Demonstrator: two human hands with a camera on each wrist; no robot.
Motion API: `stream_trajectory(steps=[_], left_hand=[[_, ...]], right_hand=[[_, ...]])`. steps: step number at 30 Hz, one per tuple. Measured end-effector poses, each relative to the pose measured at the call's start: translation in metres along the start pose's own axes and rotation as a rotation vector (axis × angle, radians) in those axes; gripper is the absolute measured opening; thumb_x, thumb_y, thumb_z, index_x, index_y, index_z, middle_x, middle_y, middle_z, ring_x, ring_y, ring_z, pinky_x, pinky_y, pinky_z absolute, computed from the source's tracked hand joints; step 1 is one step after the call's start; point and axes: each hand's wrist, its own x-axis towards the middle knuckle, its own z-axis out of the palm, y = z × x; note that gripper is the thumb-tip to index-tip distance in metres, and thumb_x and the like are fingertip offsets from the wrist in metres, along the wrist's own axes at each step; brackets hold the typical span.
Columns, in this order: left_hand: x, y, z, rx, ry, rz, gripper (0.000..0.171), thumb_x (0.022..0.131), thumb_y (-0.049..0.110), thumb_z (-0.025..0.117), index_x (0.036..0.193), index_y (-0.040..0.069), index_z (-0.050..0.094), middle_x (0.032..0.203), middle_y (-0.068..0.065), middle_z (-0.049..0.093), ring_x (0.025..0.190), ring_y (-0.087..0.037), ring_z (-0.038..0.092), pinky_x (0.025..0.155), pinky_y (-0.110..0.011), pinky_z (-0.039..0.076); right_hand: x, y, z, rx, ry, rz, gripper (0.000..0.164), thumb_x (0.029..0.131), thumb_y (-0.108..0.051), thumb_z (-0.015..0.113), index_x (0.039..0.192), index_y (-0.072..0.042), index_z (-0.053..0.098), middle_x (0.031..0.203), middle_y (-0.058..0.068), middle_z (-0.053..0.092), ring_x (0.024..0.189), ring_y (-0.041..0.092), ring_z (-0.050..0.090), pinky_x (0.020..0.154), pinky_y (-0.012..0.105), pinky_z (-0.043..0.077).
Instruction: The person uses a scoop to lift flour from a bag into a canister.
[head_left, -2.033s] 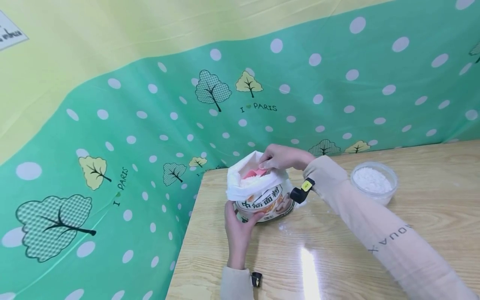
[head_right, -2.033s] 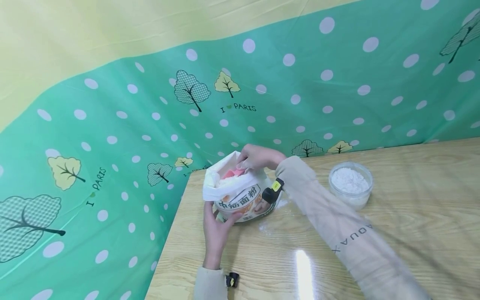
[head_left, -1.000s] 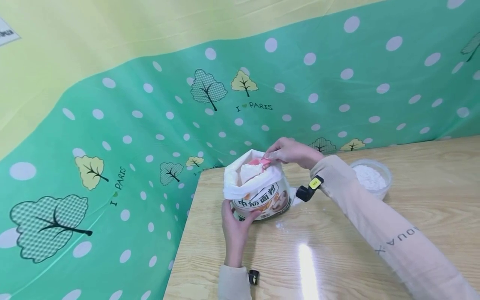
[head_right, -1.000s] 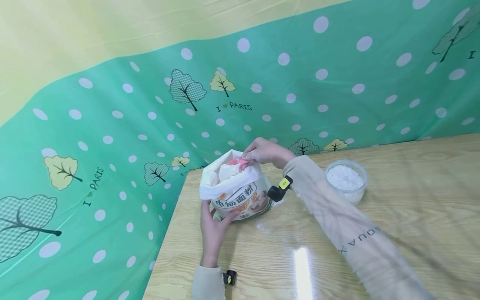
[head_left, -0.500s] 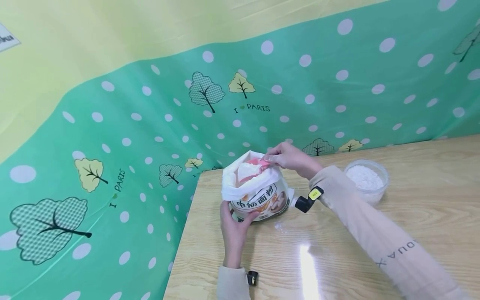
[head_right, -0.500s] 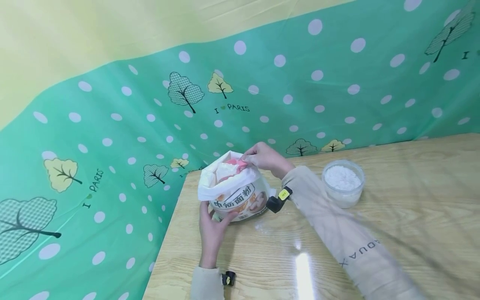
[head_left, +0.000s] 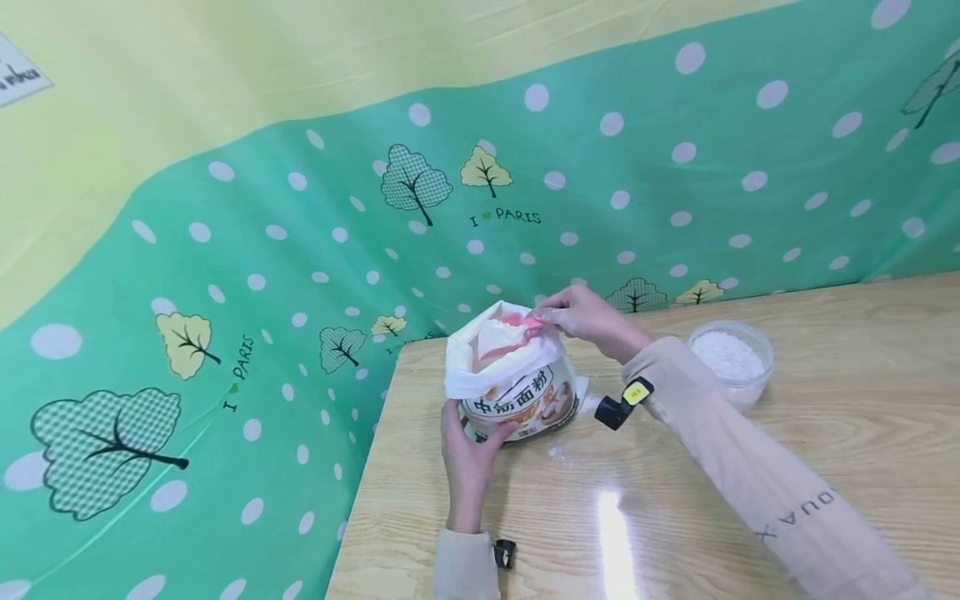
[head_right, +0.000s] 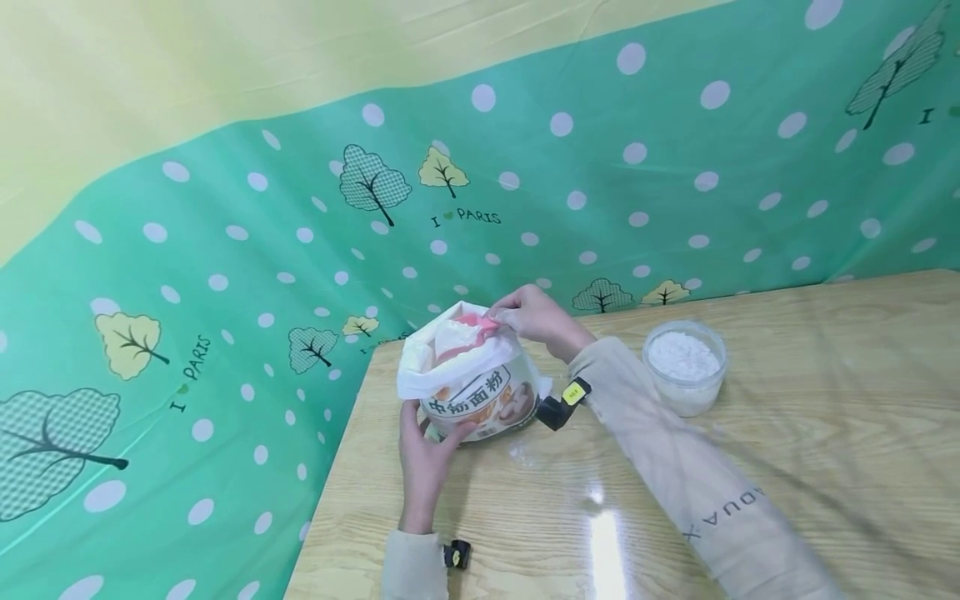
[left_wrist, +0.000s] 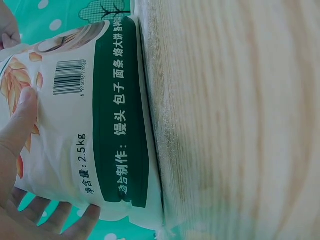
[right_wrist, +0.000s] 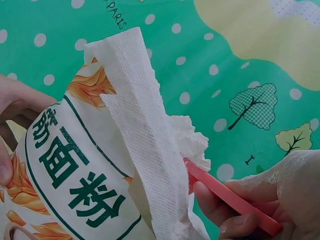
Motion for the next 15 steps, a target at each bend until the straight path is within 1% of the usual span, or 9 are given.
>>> stream_trajectory(steps=[2, 3, 7, 10, 12, 15], left_hand=[[0.0, 0.0, 0.0, 0.001, 0.0, 0.004, 0.086, 0.067, 0.046, 0.088, 0.139, 0.024, 0.045, 0.137, 0.006, 0.051, 0.132, -0.017, 0.046, 0.115, -0.044, 0.041], [0.0, -0.001, 0.001, 0.002, 0.001, 0.005, 0.087, 0.067, 0.046, 0.088, 0.139, 0.024, 0.044, 0.137, 0.006, 0.051, 0.132, -0.017, 0.046, 0.115, -0.044, 0.041], [0.0, -0.001, 0.001, 0.006, 0.003, 0.01, 0.088, 0.067, 0.046, 0.088, 0.14, 0.024, 0.044, 0.138, 0.006, 0.05, 0.133, -0.017, 0.045, 0.115, -0.045, 0.041], [0.0, -0.001, 0.001, 0.007, 0.006, 0.012, 0.087, 0.067, 0.045, 0.088, 0.139, 0.024, 0.045, 0.138, 0.006, 0.051, 0.133, -0.017, 0.046, 0.115, -0.045, 0.041], [0.0, 0.0, 0.0, 0.005, 0.008, 0.015, 0.087, 0.067, 0.045, 0.088, 0.139, 0.023, 0.045, 0.137, 0.005, 0.051, 0.132, -0.017, 0.046, 0.115, -0.045, 0.042], [0.0, 0.001, 0.0, 0.001, 0.011, 0.029, 0.086, 0.067, 0.042, 0.089, 0.138, 0.022, 0.046, 0.135, 0.003, 0.053, 0.131, -0.019, 0.047, 0.114, -0.044, 0.043]], right_hand=[[-0.001, 0.0, -0.002, -0.002, 0.004, 0.0, 0.03, 0.103, -0.017, 0.054, 0.126, -0.002, 0.066, 0.061, -0.002, 0.038, 0.055, 0.011, 0.034, 0.05, 0.021, 0.03], [-0.002, 0.001, -0.003, -0.002, 0.006, -0.003, 0.031, 0.102, -0.017, 0.054, 0.126, -0.002, 0.066, 0.062, -0.002, 0.038, 0.054, 0.011, 0.033, 0.049, 0.021, 0.03], [-0.006, 0.0, -0.006, -0.008, 0.014, 0.0, 0.033, 0.102, -0.019, 0.055, 0.129, -0.004, 0.064, 0.081, 0.005, 0.043, 0.055, 0.011, 0.034, 0.052, 0.023, 0.032], [-0.01, -0.001, -0.009, -0.006, 0.009, 0.0, 0.034, 0.102, -0.022, 0.055, 0.13, -0.004, 0.064, 0.09, 0.008, 0.042, 0.056, 0.011, 0.035, 0.056, 0.024, 0.033], [-0.012, -0.001, -0.012, 0.0, 0.008, -0.004, 0.034, 0.103, -0.022, 0.054, 0.129, -0.003, 0.064, 0.09, 0.008, 0.043, 0.057, 0.012, 0.035, 0.056, 0.024, 0.034], [-0.014, -0.002, -0.016, 0.018, 0.001, -0.015, 0.033, 0.104, -0.019, 0.052, 0.128, 0.0, 0.064, 0.079, 0.004, 0.043, 0.057, 0.012, 0.034, 0.057, 0.025, 0.035]])
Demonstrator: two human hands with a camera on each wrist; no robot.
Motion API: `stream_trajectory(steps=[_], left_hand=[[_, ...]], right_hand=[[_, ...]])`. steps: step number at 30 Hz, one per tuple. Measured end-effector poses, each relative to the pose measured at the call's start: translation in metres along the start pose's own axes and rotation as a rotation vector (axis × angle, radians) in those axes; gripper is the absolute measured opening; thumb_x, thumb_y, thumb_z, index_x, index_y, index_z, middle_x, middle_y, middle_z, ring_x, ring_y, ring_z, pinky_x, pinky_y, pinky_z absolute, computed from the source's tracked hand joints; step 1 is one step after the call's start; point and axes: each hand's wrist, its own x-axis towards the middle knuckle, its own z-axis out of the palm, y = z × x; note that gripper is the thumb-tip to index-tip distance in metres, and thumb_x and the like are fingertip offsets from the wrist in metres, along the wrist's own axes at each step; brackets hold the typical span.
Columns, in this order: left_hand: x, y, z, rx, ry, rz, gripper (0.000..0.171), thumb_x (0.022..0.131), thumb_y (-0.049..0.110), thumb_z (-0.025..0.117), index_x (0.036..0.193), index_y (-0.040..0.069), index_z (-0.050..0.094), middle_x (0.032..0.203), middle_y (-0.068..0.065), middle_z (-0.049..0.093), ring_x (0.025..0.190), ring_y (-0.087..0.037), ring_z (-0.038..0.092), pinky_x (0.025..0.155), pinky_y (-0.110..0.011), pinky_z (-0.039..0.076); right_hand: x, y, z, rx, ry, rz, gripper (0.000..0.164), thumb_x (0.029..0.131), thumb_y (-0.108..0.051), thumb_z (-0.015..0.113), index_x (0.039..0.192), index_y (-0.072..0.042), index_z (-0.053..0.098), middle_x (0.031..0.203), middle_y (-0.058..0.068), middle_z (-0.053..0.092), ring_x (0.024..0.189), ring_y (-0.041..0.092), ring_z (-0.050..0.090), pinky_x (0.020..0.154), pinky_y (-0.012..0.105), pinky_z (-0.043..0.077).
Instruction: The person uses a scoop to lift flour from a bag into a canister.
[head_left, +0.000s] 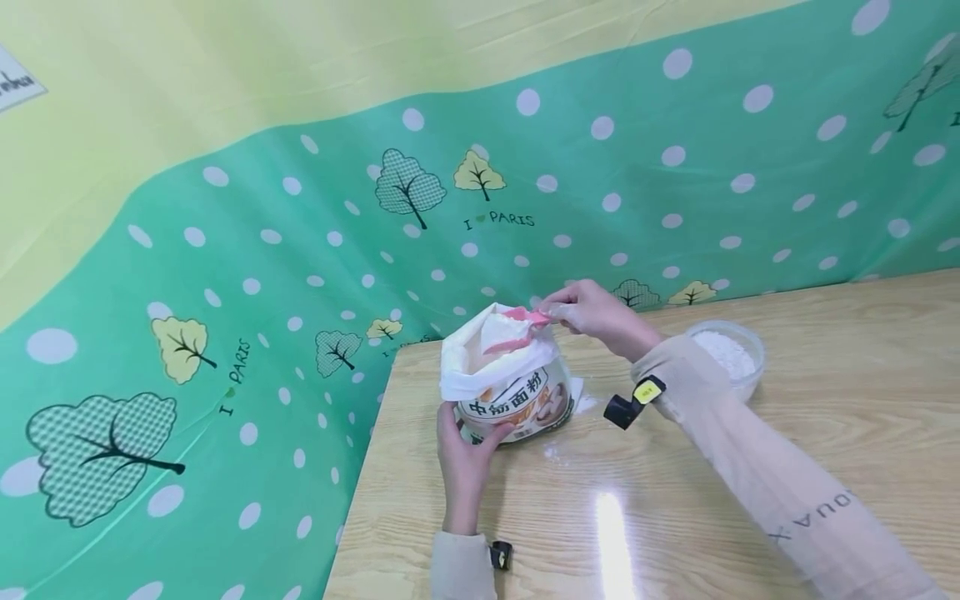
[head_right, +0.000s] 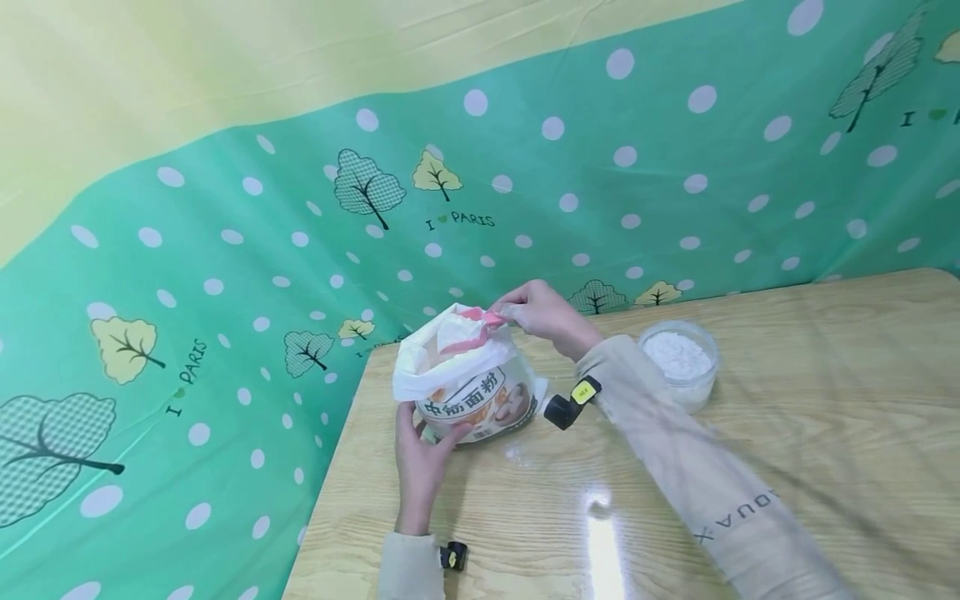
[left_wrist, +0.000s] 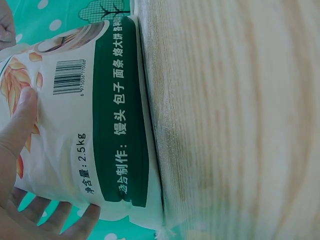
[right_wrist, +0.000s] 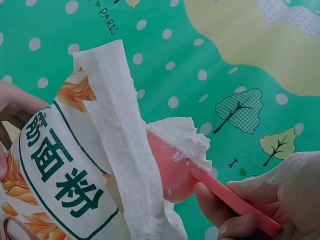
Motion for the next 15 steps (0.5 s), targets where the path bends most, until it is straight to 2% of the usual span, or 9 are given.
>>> stream_trajectory(steps=[5, 8, 10, 11, 12, 13, 14, 15], left_hand=[[0.0, 0.001, 0.0, -0.002, -0.001, 0.018, 0.086, 0.067, 0.041, 0.089, 0.138, 0.021, 0.046, 0.134, 0.002, 0.053, 0.129, -0.019, 0.048, 0.113, -0.043, 0.043], [0.0, 0.001, 0.0, -0.003, -0.005, 0.018, 0.085, 0.067, 0.043, 0.089, 0.138, 0.023, 0.046, 0.134, 0.004, 0.053, 0.129, -0.018, 0.048, 0.113, -0.043, 0.043], [0.0, 0.0, 0.0, -0.001, -0.005, 0.021, 0.086, 0.067, 0.044, 0.089, 0.138, 0.022, 0.046, 0.135, 0.003, 0.053, 0.129, -0.018, 0.048, 0.113, -0.043, 0.043], [0.0, 0.0, 0.0, 0.0, -0.006, 0.018, 0.086, 0.067, 0.044, 0.088, 0.139, 0.023, 0.045, 0.135, 0.004, 0.053, 0.129, -0.018, 0.048, 0.113, -0.043, 0.043], [0.0, 0.0, 0.0, 0.0, -0.007, 0.017, 0.086, 0.068, 0.044, 0.088, 0.139, 0.022, 0.045, 0.135, 0.004, 0.053, 0.129, -0.018, 0.048, 0.113, -0.043, 0.043], [-0.001, 0.0, 0.0, 0.001, -0.006, 0.017, 0.086, 0.067, 0.045, 0.088, 0.139, 0.022, 0.046, 0.135, 0.003, 0.053, 0.129, -0.018, 0.048, 0.113, -0.043, 0.043], [-0.001, 0.0, 0.0, 0.001, -0.004, 0.021, 0.086, 0.067, 0.044, 0.088, 0.138, 0.021, 0.046, 0.135, 0.003, 0.053, 0.129, -0.019, 0.048, 0.113, -0.043, 0.043], [0.0, 0.0, 0.0, 0.001, -0.001, 0.023, 0.087, 0.067, 0.044, 0.089, 0.139, 0.02, 0.046, 0.135, 0.002, 0.053, 0.13, -0.019, 0.048, 0.113, -0.043, 0.043]], right_hand=[[-0.003, 0.002, -0.008, 0.024, -0.013, -0.009, 0.033, 0.105, -0.016, 0.048, 0.13, 0.001, 0.061, 0.059, -0.002, 0.036, 0.053, 0.014, 0.031, 0.054, 0.026, 0.033], [-0.005, 0.003, -0.012, 0.03, -0.014, -0.01, 0.033, 0.105, -0.016, 0.047, 0.13, 0.001, 0.061, 0.06, -0.001, 0.037, 0.053, 0.013, 0.031, 0.052, 0.025, 0.032], [-0.007, 0.004, -0.015, 0.035, -0.01, -0.017, 0.033, 0.105, -0.015, 0.047, 0.13, 0.001, 0.061, 0.079, 0.009, 0.059, 0.061, 0.015, 0.036, 0.053, 0.023, 0.034], [-0.008, 0.004, -0.016, 0.039, -0.009, -0.018, 0.033, 0.105, -0.015, 0.047, 0.13, 0.002, 0.061, 0.098, 0.016, 0.065, 0.067, 0.017, 0.039, 0.054, 0.023, 0.035], [-0.009, 0.005, -0.017, 0.039, -0.007, -0.021, 0.033, 0.105, -0.014, 0.048, 0.13, 0.002, 0.061, 0.12, 0.02, 0.063, 0.067, 0.017, 0.04, 0.055, 0.022, 0.036], [-0.01, 0.005, -0.018, 0.04, -0.006, -0.023, 0.033, 0.105, -0.014, 0.047, 0.13, 0.002, 0.061, 0.139, 0.022, 0.053, 0.068, 0.016, 0.04, 0.057, 0.023, 0.037], [-0.011, 0.005, -0.02, 0.04, -0.006, -0.027, 0.034, 0.105, -0.014, 0.047, 0.131, 0.002, 0.061, 0.152, 0.021, 0.041, 0.068, 0.016, 0.04, 0.058, 0.023, 0.037], [-0.012, 0.006, -0.021, 0.042, -0.007, -0.028, 0.034, 0.104, -0.014, 0.047, 0.131, 0.002, 0.061, 0.151, 0.021, 0.043, 0.067, 0.016, 0.04, 0.059, 0.024, 0.037]])
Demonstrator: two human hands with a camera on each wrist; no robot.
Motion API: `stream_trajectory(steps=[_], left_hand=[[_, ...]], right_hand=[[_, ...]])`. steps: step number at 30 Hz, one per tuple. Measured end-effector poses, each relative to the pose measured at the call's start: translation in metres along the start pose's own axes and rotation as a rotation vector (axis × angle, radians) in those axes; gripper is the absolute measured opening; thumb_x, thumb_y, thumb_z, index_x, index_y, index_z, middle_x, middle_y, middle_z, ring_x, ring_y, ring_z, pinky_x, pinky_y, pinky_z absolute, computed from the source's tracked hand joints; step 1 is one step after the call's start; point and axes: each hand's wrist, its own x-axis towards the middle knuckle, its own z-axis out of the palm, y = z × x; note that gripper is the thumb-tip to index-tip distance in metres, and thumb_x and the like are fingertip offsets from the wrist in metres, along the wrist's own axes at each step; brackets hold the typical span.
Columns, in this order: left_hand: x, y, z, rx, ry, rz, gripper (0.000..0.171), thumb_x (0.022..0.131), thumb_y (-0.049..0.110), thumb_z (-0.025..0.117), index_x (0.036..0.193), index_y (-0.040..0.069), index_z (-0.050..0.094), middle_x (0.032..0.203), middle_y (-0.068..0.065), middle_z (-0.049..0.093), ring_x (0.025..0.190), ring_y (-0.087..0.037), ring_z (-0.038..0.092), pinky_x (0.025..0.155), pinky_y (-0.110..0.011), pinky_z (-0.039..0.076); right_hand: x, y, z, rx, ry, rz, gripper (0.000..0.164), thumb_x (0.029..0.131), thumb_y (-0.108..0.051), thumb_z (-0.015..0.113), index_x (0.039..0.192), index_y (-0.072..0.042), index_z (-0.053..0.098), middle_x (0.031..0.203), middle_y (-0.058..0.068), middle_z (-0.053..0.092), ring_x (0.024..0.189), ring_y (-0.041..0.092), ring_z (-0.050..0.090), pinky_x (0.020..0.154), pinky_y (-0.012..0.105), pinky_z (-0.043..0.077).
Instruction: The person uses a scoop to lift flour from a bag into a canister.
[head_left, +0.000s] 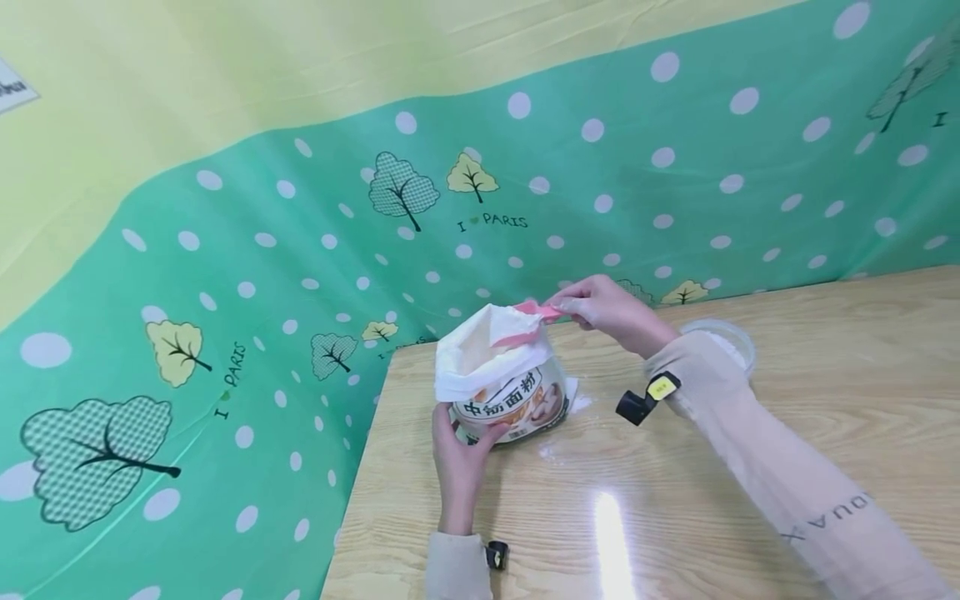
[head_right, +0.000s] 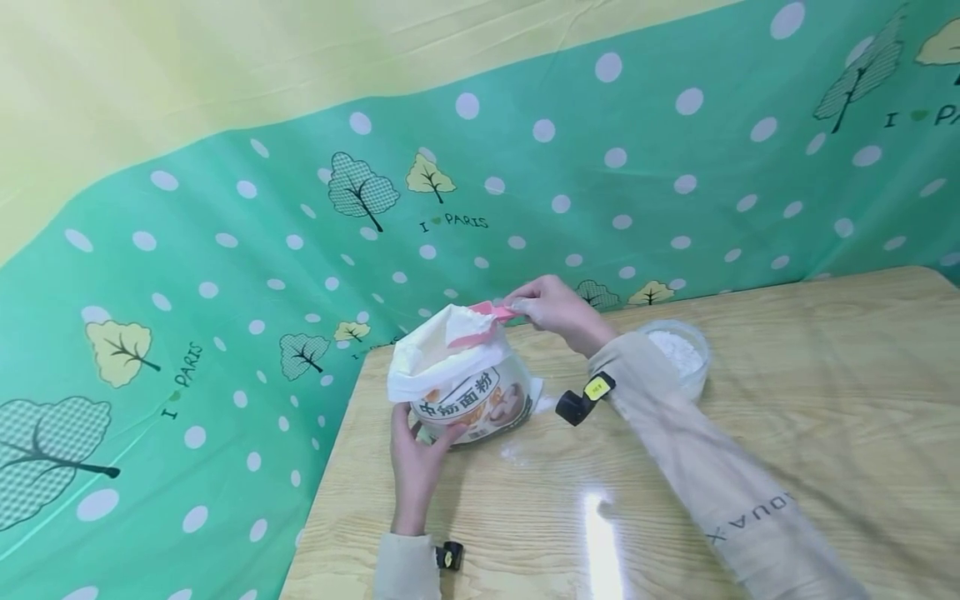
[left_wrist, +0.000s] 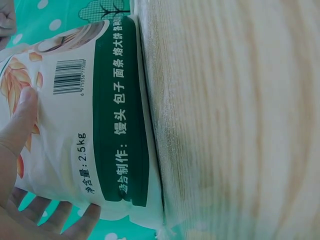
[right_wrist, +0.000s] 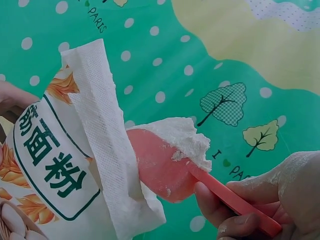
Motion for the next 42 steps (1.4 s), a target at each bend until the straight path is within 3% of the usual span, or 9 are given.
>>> stream_trajectory(steps=[2, 3, 4, 6, 22, 31, 42], left_hand=[[0.0, 0.0, 0.0, 0.0, 0.001, -0.003, 0.087, 0.067, 0.043, 0.089, 0.139, 0.02, 0.046, 0.135, 0.003, 0.053, 0.13, -0.018, 0.048, 0.113, -0.043, 0.043], [0.0, 0.001, 0.0, -0.001, 0.004, 0.0, 0.087, 0.066, 0.043, 0.089, 0.139, 0.019, 0.046, 0.135, 0.002, 0.053, 0.13, -0.019, 0.048, 0.113, -0.043, 0.043], [0.0, 0.001, 0.0, -0.001, 0.006, 0.001, 0.088, 0.066, 0.042, 0.089, 0.138, 0.019, 0.046, 0.135, 0.002, 0.053, 0.13, -0.019, 0.048, 0.113, -0.043, 0.043], [0.0, 0.001, 0.0, 0.0, 0.004, -0.002, 0.087, 0.066, 0.042, 0.089, 0.138, 0.019, 0.046, 0.135, 0.002, 0.053, 0.13, -0.019, 0.047, 0.113, -0.043, 0.043], [0.0, 0.004, 0.0, -0.007, 0.009, -0.017, 0.082, 0.067, 0.032, 0.091, 0.135, 0.016, 0.048, 0.132, 0.0, 0.054, 0.13, -0.021, 0.048, 0.114, -0.045, 0.042], [0.0, 0.002, 0.0, 0.009, 0.0, -0.024, 0.084, 0.068, 0.036, 0.09, 0.137, 0.018, 0.046, 0.134, 0.002, 0.053, 0.132, -0.019, 0.046, 0.115, -0.044, 0.041], [-0.001, 0.002, 0.0, 0.009, 0.005, -0.017, 0.084, 0.067, 0.037, 0.091, 0.136, 0.018, 0.047, 0.134, 0.001, 0.054, 0.131, -0.021, 0.047, 0.114, -0.046, 0.042]], right_hand=[[-0.001, 0.001, -0.002, 0.0, 0.004, 0.004, 0.034, 0.105, -0.014, 0.047, 0.131, 0.002, 0.061, 0.116, 0.017, 0.064, 0.059, 0.013, 0.036, 0.059, 0.024, 0.035], [-0.002, 0.002, -0.003, -0.001, 0.005, 0.004, 0.034, 0.105, -0.014, 0.047, 0.131, 0.002, 0.06, 0.096, 0.011, 0.064, 0.056, 0.011, 0.032, 0.058, 0.025, 0.034], [-0.003, 0.002, -0.004, 0.001, 0.007, 0.003, 0.034, 0.105, -0.014, 0.046, 0.131, 0.002, 0.06, 0.079, 0.005, 0.057, 0.057, 0.011, 0.032, 0.058, 0.025, 0.033], [-0.005, 0.004, -0.006, 0.004, 0.013, 0.004, 0.034, 0.104, -0.014, 0.046, 0.131, 0.002, 0.06, 0.064, -0.002, 0.037, 0.058, 0.012, 0.033, 0.057, 0.024, 0.032], [-0.018, 0.015, -0.024, 0.039, 0.042, 0.011, 0.035, 0.104, -0.012, 0.046, 0.131, 0.007, 0.058, 0.073, -0.002, 0.04, 0.064, 0.011, 0.036, 0.057, 0.021, 0.033], [-0.028, 0.027, -0.038, -0.002, 0.071, 0.028, 0.033, 0.104, -0.013, 0.046, 0.127, 0.007, 0.059, 0.074, -0.001, 0.039, 0.066, 0.012, 0.037, 0.06, 0.023, 0.034], [-0.039, 0.041, -0.051, 0.027, 0.083, -0.018, 0.033, 0.104, -0.011, 0.045, 0.125, 0.012, 0.057, 0.074, -0.002, 0.037, 0.064, 0.011, 0.035, 0.058, 0.022, 0.032]])
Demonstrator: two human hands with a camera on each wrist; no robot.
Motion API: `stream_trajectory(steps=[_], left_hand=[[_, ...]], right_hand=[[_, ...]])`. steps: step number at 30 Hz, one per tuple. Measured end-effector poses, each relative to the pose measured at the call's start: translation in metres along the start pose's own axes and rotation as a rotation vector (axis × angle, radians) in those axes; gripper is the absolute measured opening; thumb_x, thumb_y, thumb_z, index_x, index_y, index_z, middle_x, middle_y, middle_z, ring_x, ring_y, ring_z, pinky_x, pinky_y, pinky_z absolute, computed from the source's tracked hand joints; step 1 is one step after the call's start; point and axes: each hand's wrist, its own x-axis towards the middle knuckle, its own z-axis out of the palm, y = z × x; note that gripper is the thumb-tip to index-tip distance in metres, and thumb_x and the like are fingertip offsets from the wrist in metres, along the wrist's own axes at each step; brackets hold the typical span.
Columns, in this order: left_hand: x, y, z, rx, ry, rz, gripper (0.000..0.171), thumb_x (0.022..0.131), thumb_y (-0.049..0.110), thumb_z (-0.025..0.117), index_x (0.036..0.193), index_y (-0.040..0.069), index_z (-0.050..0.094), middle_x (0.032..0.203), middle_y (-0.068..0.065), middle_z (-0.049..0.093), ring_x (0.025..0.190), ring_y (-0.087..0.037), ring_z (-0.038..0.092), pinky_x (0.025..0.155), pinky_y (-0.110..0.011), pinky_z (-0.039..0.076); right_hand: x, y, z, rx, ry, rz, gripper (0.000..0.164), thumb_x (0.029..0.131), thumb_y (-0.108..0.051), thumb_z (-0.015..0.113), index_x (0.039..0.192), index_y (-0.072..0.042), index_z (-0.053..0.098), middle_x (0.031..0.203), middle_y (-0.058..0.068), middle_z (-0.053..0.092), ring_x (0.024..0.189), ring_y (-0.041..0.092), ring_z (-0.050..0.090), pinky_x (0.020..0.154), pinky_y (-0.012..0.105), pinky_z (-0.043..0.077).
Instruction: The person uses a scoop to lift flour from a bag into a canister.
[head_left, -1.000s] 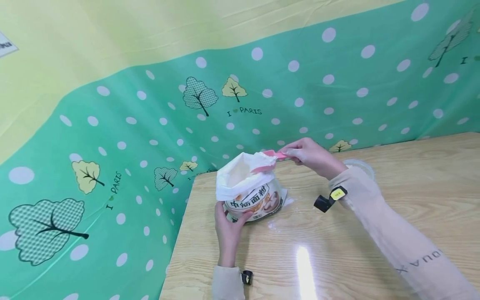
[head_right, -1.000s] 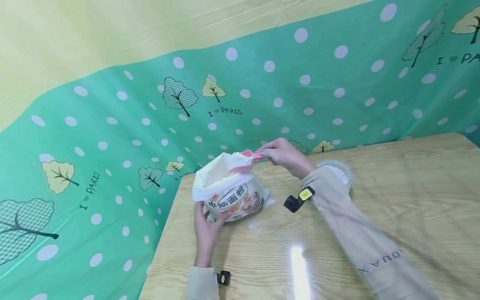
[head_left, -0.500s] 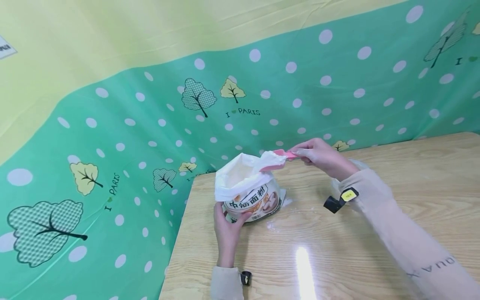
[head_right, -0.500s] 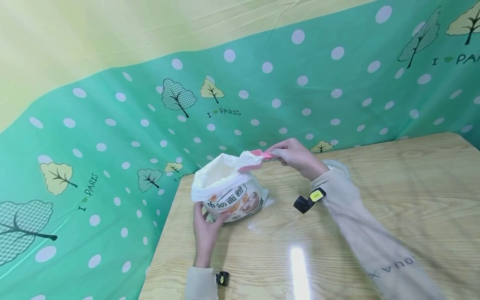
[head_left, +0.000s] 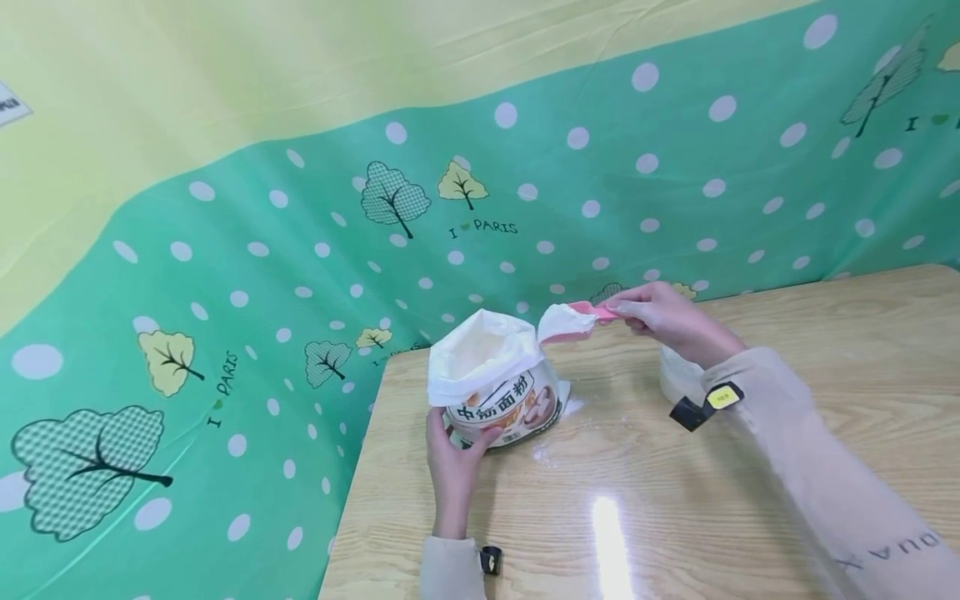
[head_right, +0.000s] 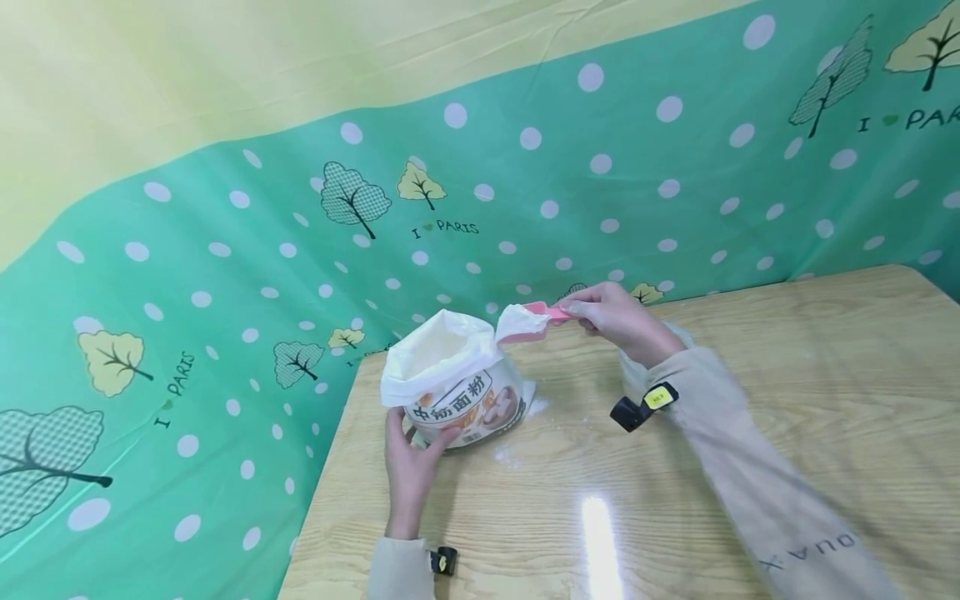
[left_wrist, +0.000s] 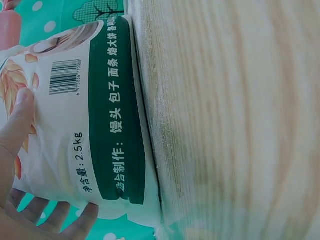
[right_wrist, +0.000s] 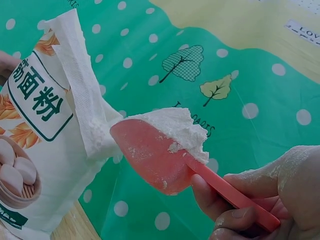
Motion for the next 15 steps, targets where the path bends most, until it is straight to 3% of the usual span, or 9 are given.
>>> stream_trajectory(steps=[9, 15], left_hand=[[0.0, 0.0, 0.0, -0.002, 0.0, 0.02, 0.086, 0.067, 0.039, 0.09, 0.137, 0.018, 0.046, 0.134, 0.002, 0.054, 0.132, -0.02, 0.046, 0.114, -0.044, 0.042], [-0.001, 0.001, 0.0, 0.001, 0.002, 0.008, 0.086, 0.067, 0.038, 0.09, 0.138, 0.018, 0.046, 0.135, 0.001, 0.054, 0.132, -0.021, 0.046, 0.114, -0.045, 0.041]], right_hand=[[-0.01, 0.006, -0.012, 0.023, 0.024, 0.036, 0.037, 0.105, -0.017, 0.048, 0.129, 0.01, 0.056, 0.077, -0.002, 0.041, 0.066, 0.011, 0.034, 0.059, 0.024, 0.034], [-0.017, 0.011, -0.02, 0.051, 0.019, 0.005, 0.039, 0.105, -0.015, 0.047, 0.132, 0.013, 0.052, 0.075, -0.003, 0.039, 0.064, 0.011, 0.033, 0.056, 0.024, 0.032]])
